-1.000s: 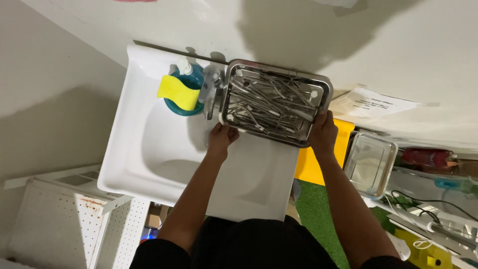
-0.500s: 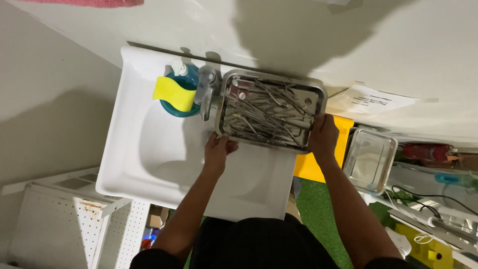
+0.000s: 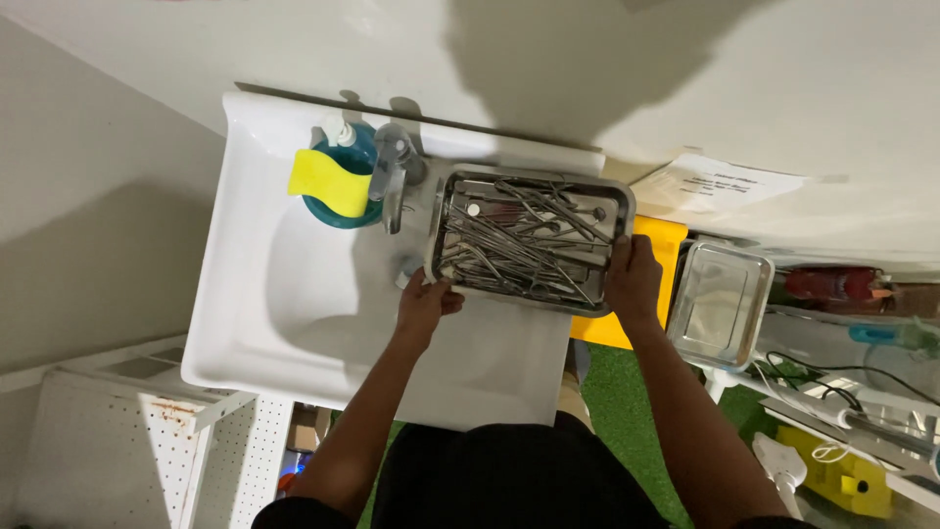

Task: The person sorts various metal surgical instruments from a tray onto a white cloth on a chair, then moves the empty tray to a sink. The person washes their hands under running water and returns to the chair to continue handling the instruments.

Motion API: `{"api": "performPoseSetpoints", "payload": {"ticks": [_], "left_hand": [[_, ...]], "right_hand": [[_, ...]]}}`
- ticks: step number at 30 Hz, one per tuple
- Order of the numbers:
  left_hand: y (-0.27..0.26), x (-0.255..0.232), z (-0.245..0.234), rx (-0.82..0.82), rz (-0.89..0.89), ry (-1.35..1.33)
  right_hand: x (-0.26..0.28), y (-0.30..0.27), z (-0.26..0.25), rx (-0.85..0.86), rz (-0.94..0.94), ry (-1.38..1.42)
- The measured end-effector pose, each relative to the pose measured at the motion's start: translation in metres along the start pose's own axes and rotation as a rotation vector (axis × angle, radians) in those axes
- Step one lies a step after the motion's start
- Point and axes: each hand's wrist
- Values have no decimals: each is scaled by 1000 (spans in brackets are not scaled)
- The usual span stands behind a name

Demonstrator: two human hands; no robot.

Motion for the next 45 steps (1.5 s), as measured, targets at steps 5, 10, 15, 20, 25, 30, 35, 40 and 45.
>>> {"api": "performPoseSetpoints", "payload": {"ticks": [5,10,15,20,25,30,35,40,45], "left_hand": [[13,6,-3,-23,-28,9],[27,9,-12,-17,20,0],[42,10,-28,-90,43,-6],[39,6,-28,-105,55,-10],[38,14,-27,-109,77,-57],[21,33,-15,-59,68,-308],[24,45,-5,-45,89,-359],[23,42,-4,-15,130,-338],[1,26,-1,-11,60,-338]], "right_hand": [[-10,-2,5,-21,-10,-47],[-2,-2,11,-27,17,3],[20,-2,14,68,33,43],[4,1,32,35,10,-52],[-6,5,33,74,29,-32],[13,-3,14,84,103,6],[-9,10,21,71,-50,-27],[13,13,13,125,19,-54],[10,5,11,75,22,-11]]}}
Point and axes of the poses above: each hand's wrist, its own y-axis towards the middle knuckle, its own z-axis out of the palm, x = y × z, and after that the axes turned 3 degrees about -z, right-handed
